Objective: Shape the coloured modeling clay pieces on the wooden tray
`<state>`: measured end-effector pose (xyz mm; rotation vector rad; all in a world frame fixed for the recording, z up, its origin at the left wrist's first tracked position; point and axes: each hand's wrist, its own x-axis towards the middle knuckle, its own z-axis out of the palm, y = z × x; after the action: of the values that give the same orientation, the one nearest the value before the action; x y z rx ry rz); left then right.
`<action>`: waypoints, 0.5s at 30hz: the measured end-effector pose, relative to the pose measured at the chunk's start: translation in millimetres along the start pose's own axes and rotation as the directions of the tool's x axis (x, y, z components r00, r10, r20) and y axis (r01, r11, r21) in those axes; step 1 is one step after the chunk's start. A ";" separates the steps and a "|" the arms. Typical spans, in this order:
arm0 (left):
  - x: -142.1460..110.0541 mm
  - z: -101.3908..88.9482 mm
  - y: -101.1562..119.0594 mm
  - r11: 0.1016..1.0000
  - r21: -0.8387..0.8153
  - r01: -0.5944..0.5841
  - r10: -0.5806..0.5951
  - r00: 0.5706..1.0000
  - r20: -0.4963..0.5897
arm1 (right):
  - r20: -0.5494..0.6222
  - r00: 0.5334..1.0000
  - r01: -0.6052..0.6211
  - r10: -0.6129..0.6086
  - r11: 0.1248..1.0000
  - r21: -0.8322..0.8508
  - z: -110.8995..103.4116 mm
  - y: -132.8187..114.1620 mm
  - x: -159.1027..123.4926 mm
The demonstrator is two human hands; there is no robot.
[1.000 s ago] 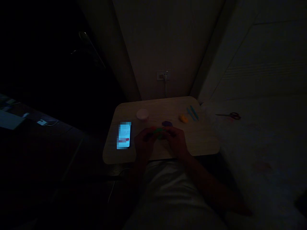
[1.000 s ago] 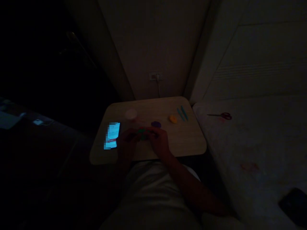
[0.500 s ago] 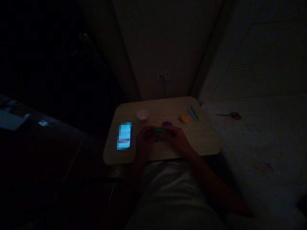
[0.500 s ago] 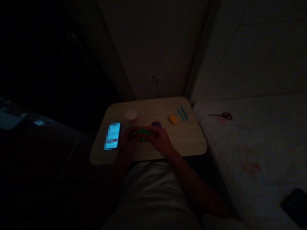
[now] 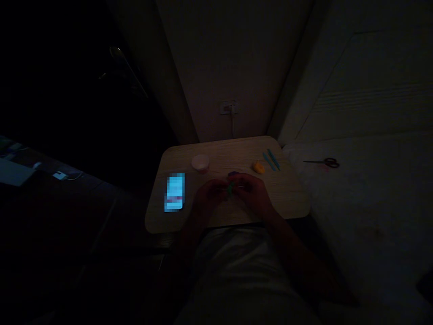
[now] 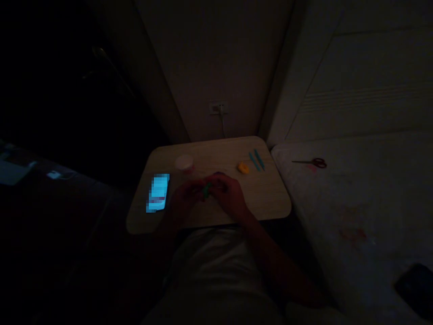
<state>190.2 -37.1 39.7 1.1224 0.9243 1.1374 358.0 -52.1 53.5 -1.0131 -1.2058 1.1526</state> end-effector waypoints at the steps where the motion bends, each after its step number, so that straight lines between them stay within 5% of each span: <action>1: -0.4 0.0 0.6 1.000 0.030 0.006 -0.006 1.000 0.000 | -0.015 1.000 0.002 -0.002 1.000 0.002 0.2 -0.8 -0.8; 7: -4.2 -1.1 5.5 0.978 0.207 -0.014 0.047 0.987 -0.153 | -0.034 0.999 -0.028 0.029 0.999 0.025 2.0 -4.0 -5.1; 15: -6.6 1.2 8.0 0.947 0.308 -0.092 0.136 0.983 -0.124 | -0.060 0.998 -0.033 0.024 0.988 -0.150 7.8 1.0 -8.2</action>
<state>188.5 -43.4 47.8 1.3679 1.1875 1.2109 350.1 -60.2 52.1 -1.1738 -1.2503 1.0583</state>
